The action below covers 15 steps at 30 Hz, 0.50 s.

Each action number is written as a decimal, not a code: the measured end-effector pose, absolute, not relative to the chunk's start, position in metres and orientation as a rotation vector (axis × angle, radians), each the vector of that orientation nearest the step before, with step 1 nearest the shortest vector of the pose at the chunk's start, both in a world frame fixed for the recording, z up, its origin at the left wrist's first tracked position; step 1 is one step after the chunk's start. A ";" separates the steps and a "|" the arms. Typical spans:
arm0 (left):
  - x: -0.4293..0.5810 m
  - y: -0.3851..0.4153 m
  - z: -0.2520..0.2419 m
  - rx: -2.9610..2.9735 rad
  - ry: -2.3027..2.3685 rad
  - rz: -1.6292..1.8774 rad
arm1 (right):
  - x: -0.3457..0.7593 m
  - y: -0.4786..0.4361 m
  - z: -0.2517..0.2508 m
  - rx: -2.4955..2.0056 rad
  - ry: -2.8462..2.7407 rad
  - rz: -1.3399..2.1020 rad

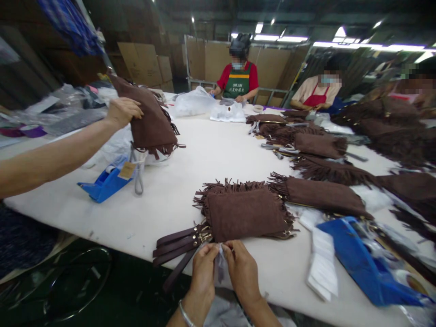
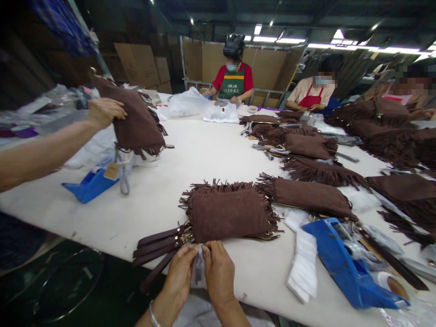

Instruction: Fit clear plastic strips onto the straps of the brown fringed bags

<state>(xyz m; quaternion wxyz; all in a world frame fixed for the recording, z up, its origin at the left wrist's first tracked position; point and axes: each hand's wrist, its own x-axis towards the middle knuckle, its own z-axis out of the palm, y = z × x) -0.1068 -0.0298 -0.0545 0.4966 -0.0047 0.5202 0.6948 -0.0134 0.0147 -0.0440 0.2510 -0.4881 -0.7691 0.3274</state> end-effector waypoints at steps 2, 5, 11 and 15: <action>-0.107 -0.030 -0.058 0.021 1.292 1.693 | -0.014 0.014 -0.045 -1.298 -2.025 1.009; -0.106 -0.031 -0.063 0.059 1.333 1.684 | -0.015 0.016 -0.049 -1.296 -1.804 1.334; -0.100 -0.033 -0.068 0.075 1.469 1.731 | -0.018 0.020 -0.051 -1.332 -1.294 1.856; -0.096 -0.033 -0.064 0.007 1.498 1.733 | -0.018 0.023 -0.049 -1.292 -1.178 1.922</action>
